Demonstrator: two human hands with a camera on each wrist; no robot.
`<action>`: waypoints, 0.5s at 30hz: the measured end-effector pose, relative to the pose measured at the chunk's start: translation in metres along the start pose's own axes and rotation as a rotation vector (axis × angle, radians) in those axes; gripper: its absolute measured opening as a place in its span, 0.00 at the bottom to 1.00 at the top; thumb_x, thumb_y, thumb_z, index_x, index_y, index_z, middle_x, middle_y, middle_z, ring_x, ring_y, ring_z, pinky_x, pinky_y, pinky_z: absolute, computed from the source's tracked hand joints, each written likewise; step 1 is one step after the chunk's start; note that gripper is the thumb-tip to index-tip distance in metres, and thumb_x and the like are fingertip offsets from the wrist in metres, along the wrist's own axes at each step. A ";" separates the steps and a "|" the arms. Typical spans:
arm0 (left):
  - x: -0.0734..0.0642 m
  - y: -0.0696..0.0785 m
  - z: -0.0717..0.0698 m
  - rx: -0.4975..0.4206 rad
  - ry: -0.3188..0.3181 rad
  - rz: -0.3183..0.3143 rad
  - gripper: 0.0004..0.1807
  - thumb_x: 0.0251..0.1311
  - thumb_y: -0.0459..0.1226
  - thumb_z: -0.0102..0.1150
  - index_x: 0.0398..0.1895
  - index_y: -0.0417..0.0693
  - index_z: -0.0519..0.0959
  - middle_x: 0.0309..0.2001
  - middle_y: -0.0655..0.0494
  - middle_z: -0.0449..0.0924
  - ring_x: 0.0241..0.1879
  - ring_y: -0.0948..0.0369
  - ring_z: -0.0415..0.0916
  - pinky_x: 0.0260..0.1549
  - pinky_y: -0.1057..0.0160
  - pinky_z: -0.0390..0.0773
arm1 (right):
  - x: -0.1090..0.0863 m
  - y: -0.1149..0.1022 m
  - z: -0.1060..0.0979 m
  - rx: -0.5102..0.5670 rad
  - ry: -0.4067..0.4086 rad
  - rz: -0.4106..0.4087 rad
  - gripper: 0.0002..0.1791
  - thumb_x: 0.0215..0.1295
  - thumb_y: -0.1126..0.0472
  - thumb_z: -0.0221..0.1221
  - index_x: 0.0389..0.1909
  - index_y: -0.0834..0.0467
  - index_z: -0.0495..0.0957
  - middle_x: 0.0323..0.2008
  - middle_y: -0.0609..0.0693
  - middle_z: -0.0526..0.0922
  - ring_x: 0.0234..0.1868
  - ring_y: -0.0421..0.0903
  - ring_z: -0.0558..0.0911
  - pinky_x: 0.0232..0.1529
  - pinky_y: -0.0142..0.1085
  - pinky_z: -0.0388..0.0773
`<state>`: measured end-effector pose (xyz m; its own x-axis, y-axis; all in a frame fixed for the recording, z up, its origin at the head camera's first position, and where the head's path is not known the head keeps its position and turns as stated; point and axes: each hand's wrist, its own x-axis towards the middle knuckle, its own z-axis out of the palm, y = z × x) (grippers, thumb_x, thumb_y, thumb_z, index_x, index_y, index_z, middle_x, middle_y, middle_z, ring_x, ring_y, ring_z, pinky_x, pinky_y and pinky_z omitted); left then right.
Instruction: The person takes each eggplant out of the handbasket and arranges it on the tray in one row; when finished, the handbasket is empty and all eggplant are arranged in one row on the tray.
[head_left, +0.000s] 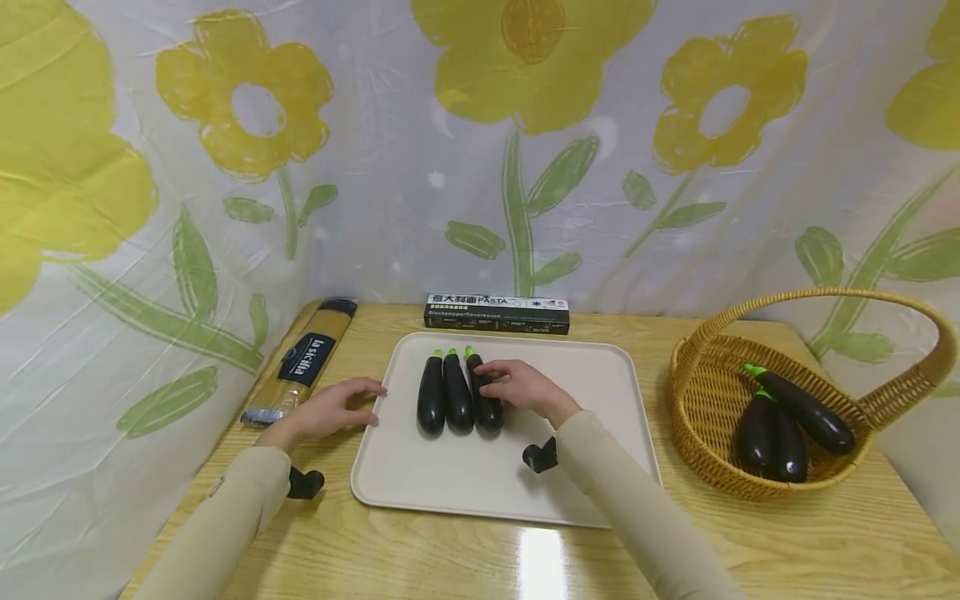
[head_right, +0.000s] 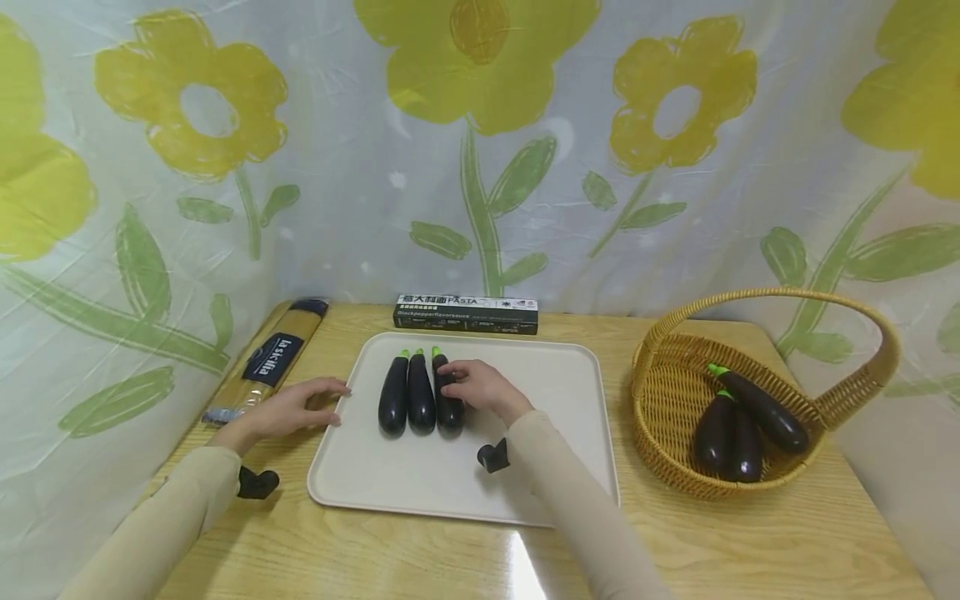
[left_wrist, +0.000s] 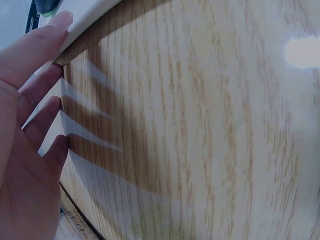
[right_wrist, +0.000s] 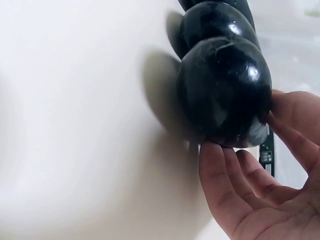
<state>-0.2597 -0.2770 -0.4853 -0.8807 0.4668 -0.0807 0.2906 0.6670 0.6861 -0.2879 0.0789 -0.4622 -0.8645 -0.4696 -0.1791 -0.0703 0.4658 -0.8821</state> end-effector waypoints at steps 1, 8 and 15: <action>0.000 0.000 0.000 -0.001 0.001 -0.002 0.25 0.61 0.41 0.66 0.60 0.43 0.75 0.65 0.40 0.68 0.69 0.40 0.58 0.67 0.39 0.57 | 0.001 -0.001 0.001 0.002 0.004 0.004 0.22 0.66 0.63 0.61 0.61 0.59 0.75 0.57 0.59 0.76 0.39 0.44 0.78 0.34 0.36 0.79; 0.000 0.001 0.000 0.010 0.000 -0.001 0.25 0.61 0.41 0.66 0.60 0.43 0.75 0.65 0.40 0.68 0.69 0.40 0.58 0.67 0.39 0.57 | 0.002 -0.002 0.002 -0.003 0.016 0.005 0.22 0.66 0.62 0.61 0.61 0.57 0.76 0.58 0.60 0.75 0.47 0.48 0.79 0.36 0.35 0.79; 0.000 0.003 -0.002 0.000 -0.010 -0.005 0.26 0.61 0.41 0.66 0.60 0.43 0.75 0.66 0.40 0.68 0.69 0.40 0.58 0.67 0.39 0.58 | 0.000 -0.002 0.000 0.019 0.002 0.008 0.23 0.66 0.62 0.61 0.62 0.58 0.75 0.58 0.61 0.75 0.47 0.48 0.78 0.37 0.37 0.79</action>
<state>-0.2591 -0.2762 -0.4816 -0.8784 0.4692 -0.0912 0.2862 0.6691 0.6859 -0.2876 0.0775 -0.4603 -0.8660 -0.4647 -0.1850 -0.0542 0.4549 -0.8889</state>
